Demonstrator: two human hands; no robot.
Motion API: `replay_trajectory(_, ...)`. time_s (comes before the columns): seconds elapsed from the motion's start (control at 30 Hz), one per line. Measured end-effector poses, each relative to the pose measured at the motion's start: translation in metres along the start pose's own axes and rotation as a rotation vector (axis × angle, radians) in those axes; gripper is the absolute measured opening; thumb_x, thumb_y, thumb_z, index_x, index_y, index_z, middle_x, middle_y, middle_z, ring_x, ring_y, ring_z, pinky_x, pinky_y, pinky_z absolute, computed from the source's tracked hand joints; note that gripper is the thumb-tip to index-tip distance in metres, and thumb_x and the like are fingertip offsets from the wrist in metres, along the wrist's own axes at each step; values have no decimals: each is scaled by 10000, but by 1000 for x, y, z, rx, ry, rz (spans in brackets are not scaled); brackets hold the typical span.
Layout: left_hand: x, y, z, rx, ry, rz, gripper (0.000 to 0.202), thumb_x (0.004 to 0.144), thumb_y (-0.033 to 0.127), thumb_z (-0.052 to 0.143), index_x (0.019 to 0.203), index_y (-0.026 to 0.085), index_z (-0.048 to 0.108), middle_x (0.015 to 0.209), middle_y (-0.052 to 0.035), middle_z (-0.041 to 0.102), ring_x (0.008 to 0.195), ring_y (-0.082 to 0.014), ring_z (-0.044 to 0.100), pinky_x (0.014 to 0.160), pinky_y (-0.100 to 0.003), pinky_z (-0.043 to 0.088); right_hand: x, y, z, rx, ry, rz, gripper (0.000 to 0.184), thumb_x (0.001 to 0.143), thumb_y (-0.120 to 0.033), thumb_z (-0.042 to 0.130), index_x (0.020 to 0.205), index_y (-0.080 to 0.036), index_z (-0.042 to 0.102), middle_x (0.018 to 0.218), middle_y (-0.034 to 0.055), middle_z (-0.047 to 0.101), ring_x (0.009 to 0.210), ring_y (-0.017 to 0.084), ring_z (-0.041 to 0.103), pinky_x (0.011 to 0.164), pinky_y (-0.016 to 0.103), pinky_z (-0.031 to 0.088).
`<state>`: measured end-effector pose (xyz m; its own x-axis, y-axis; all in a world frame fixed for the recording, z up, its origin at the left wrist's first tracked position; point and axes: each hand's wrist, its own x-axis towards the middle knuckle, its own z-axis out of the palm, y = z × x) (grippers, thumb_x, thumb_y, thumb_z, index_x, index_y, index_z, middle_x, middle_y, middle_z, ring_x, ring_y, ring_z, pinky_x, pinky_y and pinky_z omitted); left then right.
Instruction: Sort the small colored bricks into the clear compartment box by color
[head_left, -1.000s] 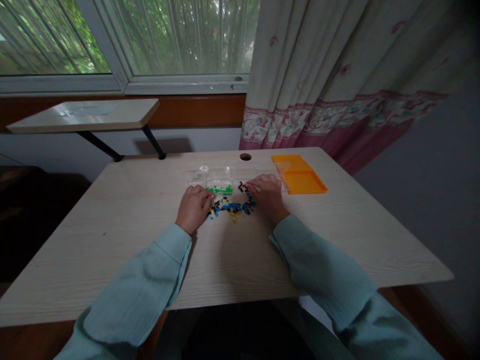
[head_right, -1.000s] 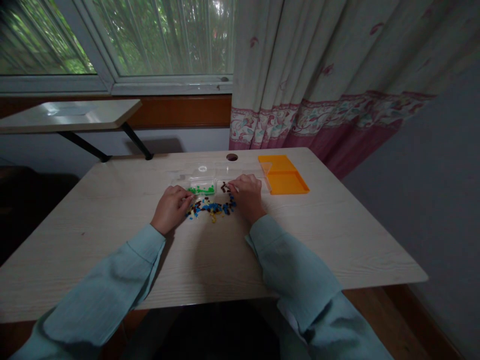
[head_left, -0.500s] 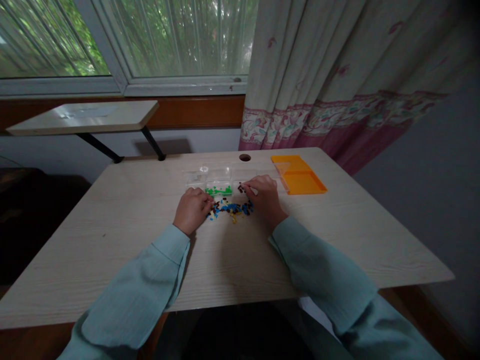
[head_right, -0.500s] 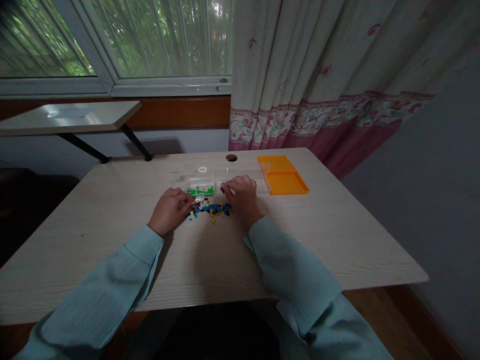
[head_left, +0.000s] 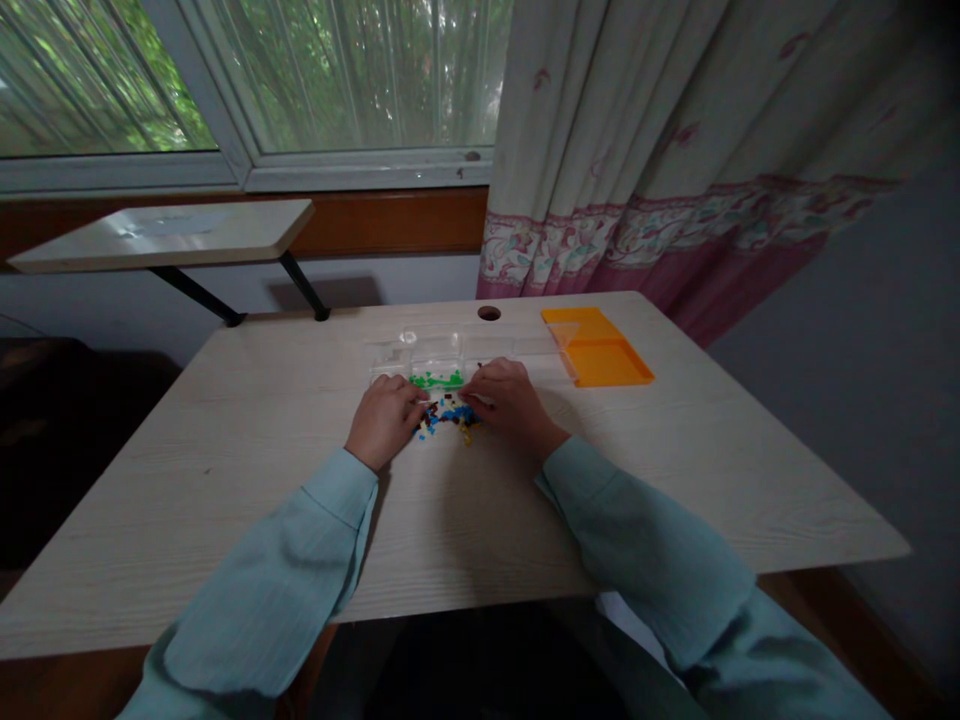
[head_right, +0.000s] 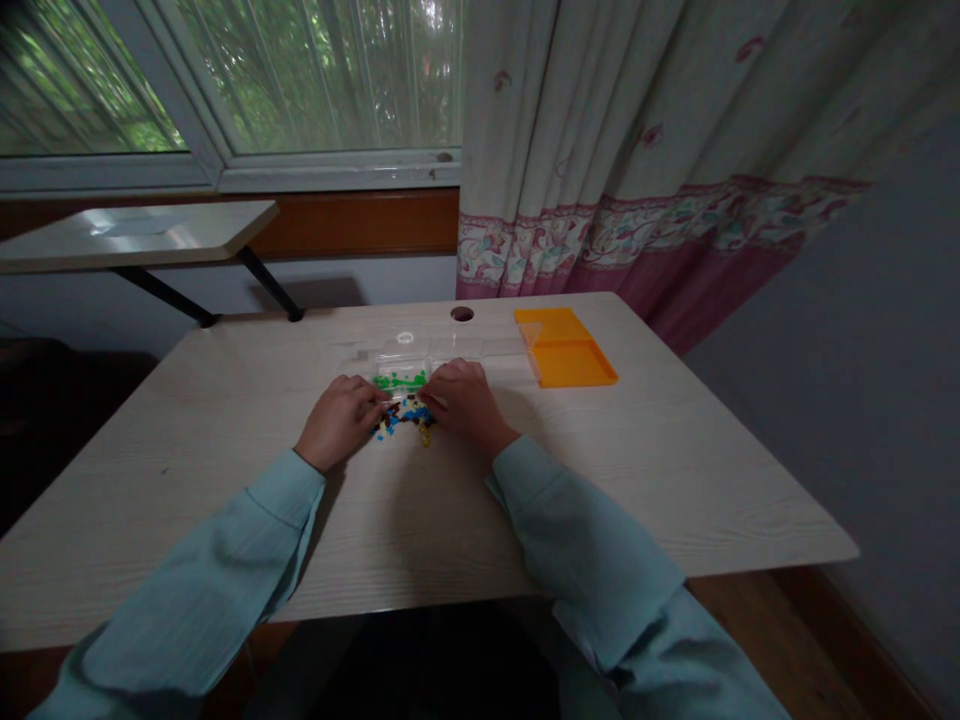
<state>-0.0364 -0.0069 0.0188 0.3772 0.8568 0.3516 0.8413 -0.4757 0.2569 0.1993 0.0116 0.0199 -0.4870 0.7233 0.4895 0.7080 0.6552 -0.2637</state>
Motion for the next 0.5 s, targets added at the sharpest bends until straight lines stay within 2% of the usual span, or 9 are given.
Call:
replay_trajectory(0.2, 1, 9, 6, 62, 3, 6, 212, 902, 386, 592, 964, 212, 697, 932, -79, 625, 929, -254, 524, 817, -377, 416, 0, -2, 3, 5, 4, -36, 126, 890, -290, 627, 880, -230, 737, 871, 29, 704, 898, 187, 551, 836, 342, 327)
replay_trajectory(0.5, 4, 15, 7, 109, -12, 3, 164, 906, 349, 590, 988, 233, 671, 961, -65, 624, 946, -261, 520, 793, -372, 403, -1, -1, 7, 8, 40, -66, 133, 893, -291, 620, 872, -220, 731, 838, 38, 688, 874, 190, 542, 814, 336, 322)
